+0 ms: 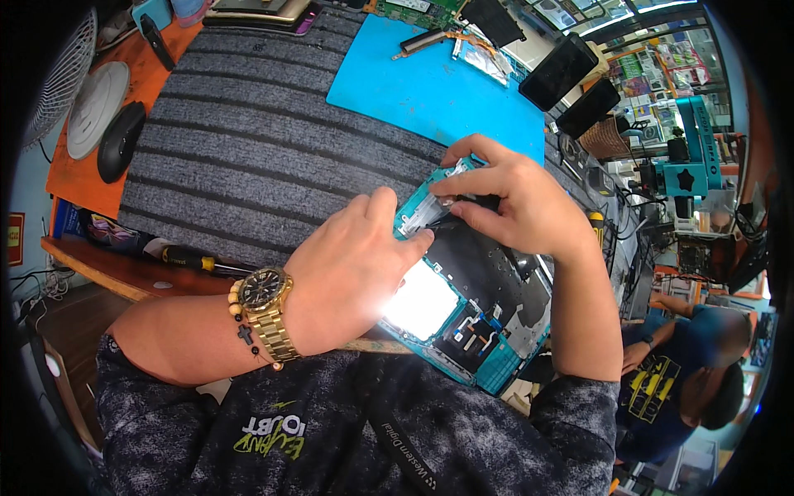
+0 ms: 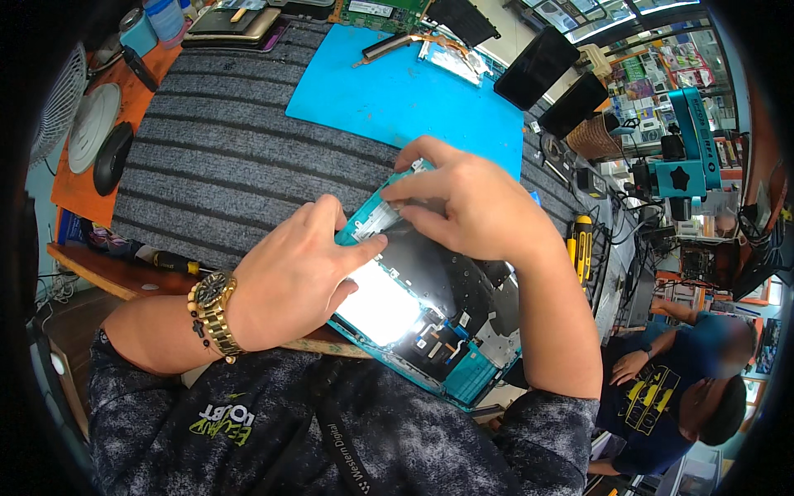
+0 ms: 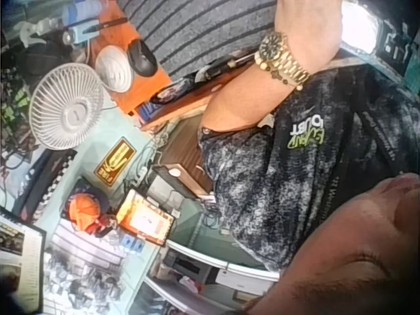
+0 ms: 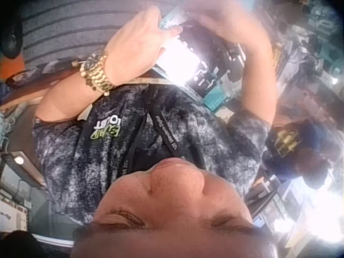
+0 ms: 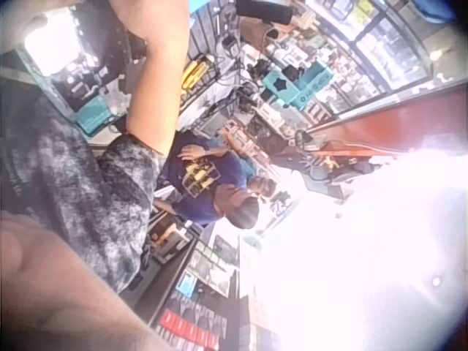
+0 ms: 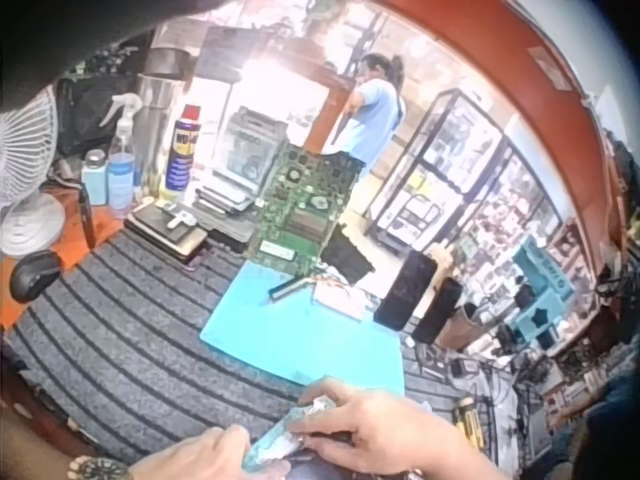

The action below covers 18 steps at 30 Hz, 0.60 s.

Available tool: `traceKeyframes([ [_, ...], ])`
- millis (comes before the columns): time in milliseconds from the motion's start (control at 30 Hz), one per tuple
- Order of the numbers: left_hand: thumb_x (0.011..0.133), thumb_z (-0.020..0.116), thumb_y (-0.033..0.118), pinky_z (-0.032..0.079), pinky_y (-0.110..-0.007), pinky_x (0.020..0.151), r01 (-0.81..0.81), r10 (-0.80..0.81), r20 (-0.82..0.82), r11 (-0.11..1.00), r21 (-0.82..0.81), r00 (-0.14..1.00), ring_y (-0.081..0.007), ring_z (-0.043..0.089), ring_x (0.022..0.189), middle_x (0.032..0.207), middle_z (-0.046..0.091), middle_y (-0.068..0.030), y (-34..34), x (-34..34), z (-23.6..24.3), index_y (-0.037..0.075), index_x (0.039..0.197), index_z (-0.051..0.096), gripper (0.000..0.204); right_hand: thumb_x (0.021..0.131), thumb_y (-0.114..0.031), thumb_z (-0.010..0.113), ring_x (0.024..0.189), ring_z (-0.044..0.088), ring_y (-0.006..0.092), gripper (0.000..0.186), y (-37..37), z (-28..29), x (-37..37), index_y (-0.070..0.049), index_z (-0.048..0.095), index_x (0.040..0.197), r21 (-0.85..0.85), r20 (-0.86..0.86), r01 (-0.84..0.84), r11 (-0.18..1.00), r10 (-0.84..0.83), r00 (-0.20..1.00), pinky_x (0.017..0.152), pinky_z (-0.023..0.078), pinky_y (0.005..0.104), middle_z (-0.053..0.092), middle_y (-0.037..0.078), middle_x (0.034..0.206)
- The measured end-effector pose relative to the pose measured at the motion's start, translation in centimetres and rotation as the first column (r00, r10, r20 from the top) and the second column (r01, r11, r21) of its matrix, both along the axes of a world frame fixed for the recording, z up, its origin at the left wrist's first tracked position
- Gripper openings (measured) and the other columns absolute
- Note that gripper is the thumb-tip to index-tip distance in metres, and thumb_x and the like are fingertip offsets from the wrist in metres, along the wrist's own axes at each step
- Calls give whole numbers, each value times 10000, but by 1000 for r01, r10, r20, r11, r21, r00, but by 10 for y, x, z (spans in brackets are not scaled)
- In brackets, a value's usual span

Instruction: The person repairs a laptop by using a small tool to lift and disconnect internal ribbon cables and wires from the motherboard.

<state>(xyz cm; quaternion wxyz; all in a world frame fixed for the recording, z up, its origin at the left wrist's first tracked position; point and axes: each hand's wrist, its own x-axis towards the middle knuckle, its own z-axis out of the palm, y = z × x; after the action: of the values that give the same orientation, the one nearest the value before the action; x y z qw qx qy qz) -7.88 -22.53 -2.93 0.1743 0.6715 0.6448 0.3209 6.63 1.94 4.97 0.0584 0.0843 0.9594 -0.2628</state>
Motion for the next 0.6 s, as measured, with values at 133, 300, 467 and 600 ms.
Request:
traceKeyframes([
  [133, 910, 927, 65, 608, -483, 1017, 4, -4, -2, 1000, -11, 1000, -391, 673, 1159, 1218, 586, -186, 0, 0, 0, 40, 1466, 823, 566, 945, -31, 909, 950, 813, 276, 394, -3, -1, 3, -149, 937, 1320, 19, 21, -82, 996, 82, 996, 693, 630, 376, 792, 122, 1367],
  [300, 911, 928, 67, 608, -482, 1019, -8, 8, -9, 1000, -17, 1000, -386, 671, 1158, 1226, 584, -180, 0, 1, 1, 46, 1467, 831, 565, 991, -132, 884, 1008, 815, 387, 302, -11, 0, 2, -140, 880, 1292, -45, 67, -53, 998, 56, 996, 874, 651, 495, 780, 115, 1284],
  [467, 913, 927, 66, 608, -481, 1018, -11, 11, -4, 1000, -23, 1000, -385, 671, 1160, 1228, 583, -178, 1, 1, 1, 46, 1470, 836, 565, 961, -73, 890, 1024, 808, 352, 385, -14, -1, -3, -132, 861, 1341, -5, 88, -79, 997, 79, 993, 813, 653, 454, 768, 115, 1293],
  [600, 916, 926, 67, 607, -480, 1020, -8, 8, -4, 1000, -23, 1000, -386, 670, 1164, 1230, 583, -179, 1, 0, 2, 45, 1478, 834, 570, 951, -47, 889, 972, 817, 320, 404, -13, -3, -4, -147, 877, 1342, 17, 94, -85, 996, 83, 992, 764, 663, 424, 762, 105, 1298],
])
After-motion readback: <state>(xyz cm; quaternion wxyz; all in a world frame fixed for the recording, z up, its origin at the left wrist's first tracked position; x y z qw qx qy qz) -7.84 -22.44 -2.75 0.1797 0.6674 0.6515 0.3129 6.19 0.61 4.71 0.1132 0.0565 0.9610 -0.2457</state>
